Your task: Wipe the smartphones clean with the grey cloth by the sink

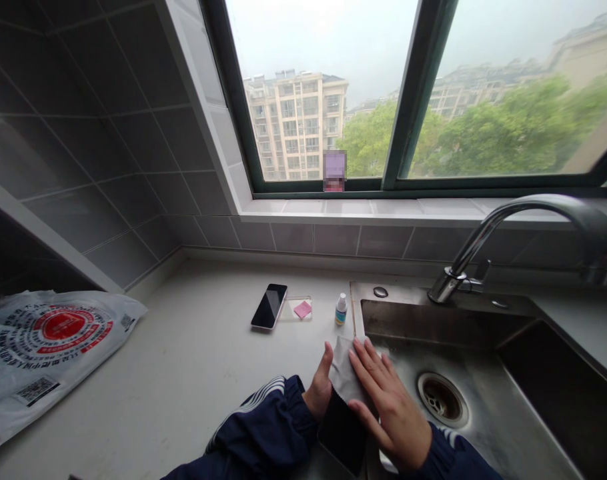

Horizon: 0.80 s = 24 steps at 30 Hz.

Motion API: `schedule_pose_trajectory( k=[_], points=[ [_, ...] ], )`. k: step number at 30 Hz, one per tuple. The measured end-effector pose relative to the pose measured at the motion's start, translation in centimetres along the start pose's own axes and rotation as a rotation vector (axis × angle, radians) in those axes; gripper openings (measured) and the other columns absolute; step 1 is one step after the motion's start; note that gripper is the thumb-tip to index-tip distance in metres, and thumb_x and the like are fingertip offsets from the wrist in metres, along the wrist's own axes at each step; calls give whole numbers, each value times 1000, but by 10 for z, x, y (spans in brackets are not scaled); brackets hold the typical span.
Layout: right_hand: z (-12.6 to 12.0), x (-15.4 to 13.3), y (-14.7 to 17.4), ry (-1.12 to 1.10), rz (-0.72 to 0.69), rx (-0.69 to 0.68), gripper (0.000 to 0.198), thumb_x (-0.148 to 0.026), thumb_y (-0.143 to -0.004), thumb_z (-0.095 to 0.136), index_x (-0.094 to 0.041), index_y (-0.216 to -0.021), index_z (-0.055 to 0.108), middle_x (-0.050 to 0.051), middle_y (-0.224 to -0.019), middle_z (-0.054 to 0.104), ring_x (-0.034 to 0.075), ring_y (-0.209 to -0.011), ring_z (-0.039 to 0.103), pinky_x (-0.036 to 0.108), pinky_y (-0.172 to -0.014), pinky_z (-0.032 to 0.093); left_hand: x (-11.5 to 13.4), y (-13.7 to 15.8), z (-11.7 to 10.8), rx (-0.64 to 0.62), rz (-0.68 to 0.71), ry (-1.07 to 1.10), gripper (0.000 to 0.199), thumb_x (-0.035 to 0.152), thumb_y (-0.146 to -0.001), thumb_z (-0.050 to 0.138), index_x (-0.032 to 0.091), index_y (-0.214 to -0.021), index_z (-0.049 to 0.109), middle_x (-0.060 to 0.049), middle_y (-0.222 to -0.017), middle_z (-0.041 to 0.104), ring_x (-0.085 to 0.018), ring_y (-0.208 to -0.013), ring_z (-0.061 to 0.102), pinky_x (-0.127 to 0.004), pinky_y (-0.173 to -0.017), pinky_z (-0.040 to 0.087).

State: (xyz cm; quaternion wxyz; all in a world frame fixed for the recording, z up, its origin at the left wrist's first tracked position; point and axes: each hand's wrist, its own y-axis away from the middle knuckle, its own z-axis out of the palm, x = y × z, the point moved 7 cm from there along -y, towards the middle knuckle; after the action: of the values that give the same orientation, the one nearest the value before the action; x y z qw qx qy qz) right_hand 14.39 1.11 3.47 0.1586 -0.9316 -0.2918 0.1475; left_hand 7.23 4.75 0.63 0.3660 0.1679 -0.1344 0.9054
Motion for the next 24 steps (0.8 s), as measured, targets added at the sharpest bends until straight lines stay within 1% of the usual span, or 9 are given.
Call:
schedule_pose_trajectory(
  k=[3,6,11,13,16,18,20,22,24],
  points=[
    [1,-6,0,-24,-46,-32,71,-41,-94,47,-14,-153,17,13,-157,16,35,-143,16,53,-112,25,0,1,-1,38,-15,7,72,64,-90,28,12,-134,51,-15,-138,52,-28,-140,31,-42,-118,8],
    [1,-13,0,-60,-93,-63,72,-42,-94,49,-14,-152,19,12,-157,17,33,-143,17,50,-113,25,-1,1,-3,102,-47,37,79,69,-87,27,8,-132,51,-18,-130,57,-30,-135,39,-45,-117,13],
    [-2,-19,0,-139,-135,-100,70,-43,-93,51,-15,-151,24,11,-156,20,31,-143,20,48,-114,25,4,2,-7,228,-12,104,86,74,-83,31,4,-130,52,-21,-120,63,-33,-124,51,-48,-113,23],
    [-5,-22,-1,-179,-166,-111,67,-42,-93,51,-16,-150,28,10,-155,23,30,-143,21,47,-114,26,3,3,-7,236,-72,119,93,77,-80,31,1,-128,52,-24,-117,63,-35,-120,53,-48,-111,25],
    [-12,-27,-1,-236,-185,-86,58,-40,-93,51,-18,-145,38,9,-153,29,29,-142,23,48,-114,26,0,3,-9,243,-166,127,106,86,-72,30,-3,-126,52,-26,-114,64,-35,-114,57,-47,-108,29],
    [-15,-30,-1,-262,-193,-64,51,-38,-93,52,-20,-140,46,8,-151,35,28,-142,26,49,-114,25,3,3,-15,294,-148,96,108,88,-70,30,-2,-124,53,-26,-112,65,-34,-106,62,-46,-106,33],
    [-16,-34,-1,-284,-217,-56,46,-37,-91,54,-21,-134,53,8,-147,41,28,-141,29,49,-114,25,7,2,-22,337,-98,39,104,86,-71,30,0,-123,54,-25,-112,65,-32,-96,65,-47,-102,37],
    [-17,-38,0,-301,-241,-54,42,-35,-90,55,-22,-130,57,7,-144,46,27,-139,32,48,-115,25,9,2,-26,336,-72,-10,101,86,-72,29,3,-125,53,-24,-115,64,-31,-92,66,-49,-98,39],
    [-17,-40,0,-311,-257,-57,39,-33,-90,55,-24,-127,59,5,-143,48,26,-138,34,48,-115,25,8,2,-29,311,-64,-30,100,86,-72,26,6,-126,53,-22,-116,64,-30,-91,66,-49,-97,40]
  ],
)
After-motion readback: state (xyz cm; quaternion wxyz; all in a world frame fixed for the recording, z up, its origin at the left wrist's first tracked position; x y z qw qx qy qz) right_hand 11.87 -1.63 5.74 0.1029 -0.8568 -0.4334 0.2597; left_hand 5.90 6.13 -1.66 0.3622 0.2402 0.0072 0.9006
